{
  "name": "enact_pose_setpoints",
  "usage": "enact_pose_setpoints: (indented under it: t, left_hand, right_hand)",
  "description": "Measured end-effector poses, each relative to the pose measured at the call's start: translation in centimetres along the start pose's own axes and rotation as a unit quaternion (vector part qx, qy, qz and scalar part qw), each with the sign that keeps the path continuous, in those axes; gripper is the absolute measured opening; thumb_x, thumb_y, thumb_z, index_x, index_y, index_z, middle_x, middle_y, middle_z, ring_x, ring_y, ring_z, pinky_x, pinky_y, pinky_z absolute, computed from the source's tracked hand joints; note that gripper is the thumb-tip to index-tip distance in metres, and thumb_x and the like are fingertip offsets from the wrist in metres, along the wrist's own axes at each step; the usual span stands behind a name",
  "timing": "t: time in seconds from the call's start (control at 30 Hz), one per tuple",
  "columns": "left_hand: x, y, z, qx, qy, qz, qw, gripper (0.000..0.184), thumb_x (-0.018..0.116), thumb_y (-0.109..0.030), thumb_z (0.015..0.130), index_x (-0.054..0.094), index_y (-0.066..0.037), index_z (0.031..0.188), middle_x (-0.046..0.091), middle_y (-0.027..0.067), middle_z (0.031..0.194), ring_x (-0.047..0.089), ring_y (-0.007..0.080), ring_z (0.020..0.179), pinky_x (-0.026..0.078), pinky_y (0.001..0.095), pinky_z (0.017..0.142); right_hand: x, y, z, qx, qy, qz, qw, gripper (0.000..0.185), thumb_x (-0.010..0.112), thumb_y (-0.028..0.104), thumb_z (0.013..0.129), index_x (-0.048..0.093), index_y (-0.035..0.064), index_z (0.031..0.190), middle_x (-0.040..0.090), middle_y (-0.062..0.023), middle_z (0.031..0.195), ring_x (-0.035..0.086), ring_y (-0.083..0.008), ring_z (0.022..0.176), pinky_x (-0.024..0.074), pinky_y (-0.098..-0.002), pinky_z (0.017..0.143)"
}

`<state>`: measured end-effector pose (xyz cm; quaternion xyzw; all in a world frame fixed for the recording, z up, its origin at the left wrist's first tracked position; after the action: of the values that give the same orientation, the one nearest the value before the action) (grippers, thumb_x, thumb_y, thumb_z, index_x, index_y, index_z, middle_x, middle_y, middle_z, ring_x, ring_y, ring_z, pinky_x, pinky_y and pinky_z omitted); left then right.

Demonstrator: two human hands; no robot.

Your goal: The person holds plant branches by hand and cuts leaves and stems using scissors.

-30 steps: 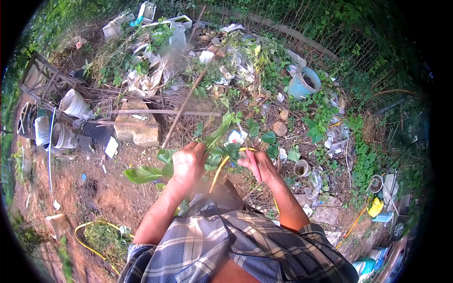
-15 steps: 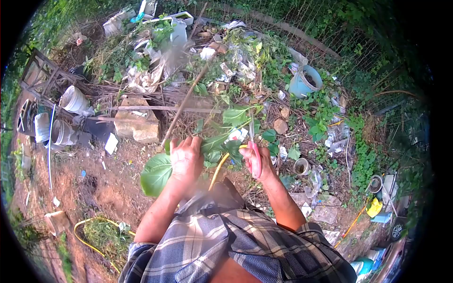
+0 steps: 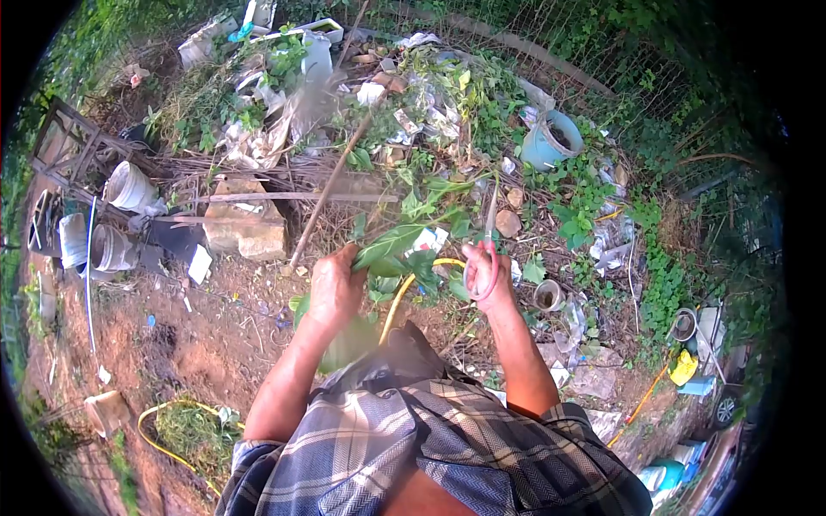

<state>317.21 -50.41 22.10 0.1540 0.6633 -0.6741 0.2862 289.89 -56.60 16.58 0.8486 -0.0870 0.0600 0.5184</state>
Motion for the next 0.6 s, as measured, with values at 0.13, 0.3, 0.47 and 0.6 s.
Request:
enact_pose_setpoints:
  t: [0.13,0.3,0.47,0.6]
  left_hand:
    - [-1.5,1.7,0.0,-0.063,-0.018,-0.023,0.998,0.011,0.064,0.000,0.081,0.062,0.001,0.091,0.063,0.0226,0.078,0.064,0.0423,0.077,0.049,0.0451,0.067]
    - [-2.2,1.5,0.0,0.010,-0.071,0.030,0.997,0.018,0.065,0.001,0.077,0.063,-0.001,0.094,0.063,0.0217,0.085,0.063,0.0420,0.081,0.049,0.0464,0.068]
    - [-1.2,-0.3,-1.1,0.072,-0.064,0.138,0.986,0.026,0.065,0.003,0.071,0.062,-0.005,0.095,0.060,0.0168,0.090,0.062,0.0403,0.080,0.050,0.0495,0.067]
    - [-0.2,-2.1,-2.3,0.189,-0.072,0.190,0.961,0.030,0.063,0.002,0.068,0.062,-0.007,0.096,0.055,0.0124,0.083,0.060,0.0338,0.074,0.049,0.0453,0.061]
  right_hand:
    - [-2.5,1.7,0.2,-0.071,0.017,-0.111,0.991,0.025,0.079,0.021,0.080,0.057,0.0101,0.083,0.051,0.0029,0.061,0.047,-0.0062,0.044,0.0361,-0.0208,0.039]
    - [1.8,-0.3,-3.5,-0.087,0.197,-0.320,0.922,0.041,0.075,0.042,0.083,0.059,0.0043,0.079,0.055,-0.0028,0.067,0.055,-0.0143,0.061,0.0435,-0.0295,0.055]
    - [5.5,-1.2,-3.8,-0.061,0.255,-0.335,0.905,0.053,0.075,0.054,0.080,0.056,0.0050,0.077,0.049,0.0008,0.063,0.049,-0.0112,0.055,0.0372,-0.0274,0.049]
    - [5.2,-3.3,-1.7,0.004,0.261,-0.312,0.913,0.051,0.076,0.053,0.080,0.054,0.0066,0.077,0.049,0.0012,0.063,0.049,-0.0096,0.054,0.0368,-0.0265,0.047]
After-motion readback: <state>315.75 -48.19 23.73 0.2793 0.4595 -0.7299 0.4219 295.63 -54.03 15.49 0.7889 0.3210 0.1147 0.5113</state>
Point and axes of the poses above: each hand's wrist, its own z-axis towards the middle knuckle, its own x-axis out of the palm, y = z × x, the point moved 6 cm from there along z, towards the middle knuckle
